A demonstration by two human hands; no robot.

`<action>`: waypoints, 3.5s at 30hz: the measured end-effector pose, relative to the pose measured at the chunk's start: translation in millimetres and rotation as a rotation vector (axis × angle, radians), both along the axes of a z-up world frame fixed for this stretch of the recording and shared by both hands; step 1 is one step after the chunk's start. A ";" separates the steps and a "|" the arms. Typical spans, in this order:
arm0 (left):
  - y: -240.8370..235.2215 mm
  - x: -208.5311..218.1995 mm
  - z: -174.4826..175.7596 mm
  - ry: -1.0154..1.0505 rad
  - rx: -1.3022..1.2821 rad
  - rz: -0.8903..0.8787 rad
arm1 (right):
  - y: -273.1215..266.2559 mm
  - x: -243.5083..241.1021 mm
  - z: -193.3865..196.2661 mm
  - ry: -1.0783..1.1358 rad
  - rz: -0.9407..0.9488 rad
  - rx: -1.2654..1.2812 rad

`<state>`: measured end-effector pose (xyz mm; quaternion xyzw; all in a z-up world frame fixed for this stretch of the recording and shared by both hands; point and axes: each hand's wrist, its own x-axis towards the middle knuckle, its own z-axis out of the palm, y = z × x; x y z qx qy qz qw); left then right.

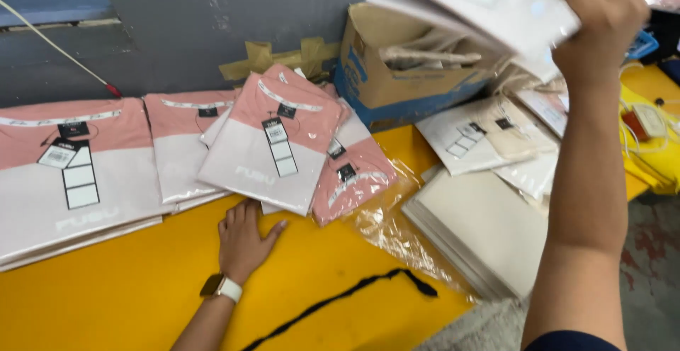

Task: Bundling stacks of folded shirts using a black ribbon, tying knots, and cutting the ribbon with scissors.

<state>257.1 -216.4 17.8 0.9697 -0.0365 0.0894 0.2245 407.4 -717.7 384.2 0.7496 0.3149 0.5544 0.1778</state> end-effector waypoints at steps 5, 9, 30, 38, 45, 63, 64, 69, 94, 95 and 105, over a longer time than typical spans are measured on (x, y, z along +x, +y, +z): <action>0.9 -5.7 6.5 -0.013 -0.101 -0.014 | 13.1 -136.8 -75.6 -0.085 0.115 0.024; 9.8 -6.6 2.1 0.044 -0.158 -0.038 | 8.0 -146.9 -198.3 0.028 0.174 0.124; 119.2 -287.7 51.8 0.435 -0.067 0.034 | 79.6 -163.1 -197.0 0.830 0.231 0.520; 158.0 -291.0 30.5 0.163 -0.654 0.129 | 243.6 -295.2 -305.1 1.459 0.746 0.206; 118.5 -307.9 41.9 0.076 -0.137 0.114 | 229.6 -325.4 -328.8 1.488 0.477 0.627; 14.3 -258.5 30.4 -0.042 0.055 0.053 | 343.8 -327.4 -336.8 1.304 0.161 0.226; 12.1 -257.2 23.5 -0.006 0.101 0.051 | 345.2 -326.5 -342.6 1.334 0.138 0.191; 10.1 -251.0 13.2 0.119 0.167 0.045 | 348.6 -320.5 -351.4 1.409 0.085 0.140; 14.6 -247.0 8.4 0.184 0.170 0.020 | 346.2 -326.3 -370.2 1.357 0.031 0.121; 15.9 -246.8 10.7 0.221 0.160 0.013 | 347.1 -326.6 -364.3 1.383 0.016 0.097; 29.1 -243.0 10.6 0.251 0.035 0.002 | 333.9 -236.4 -289.3 1.680 -0.138 0.212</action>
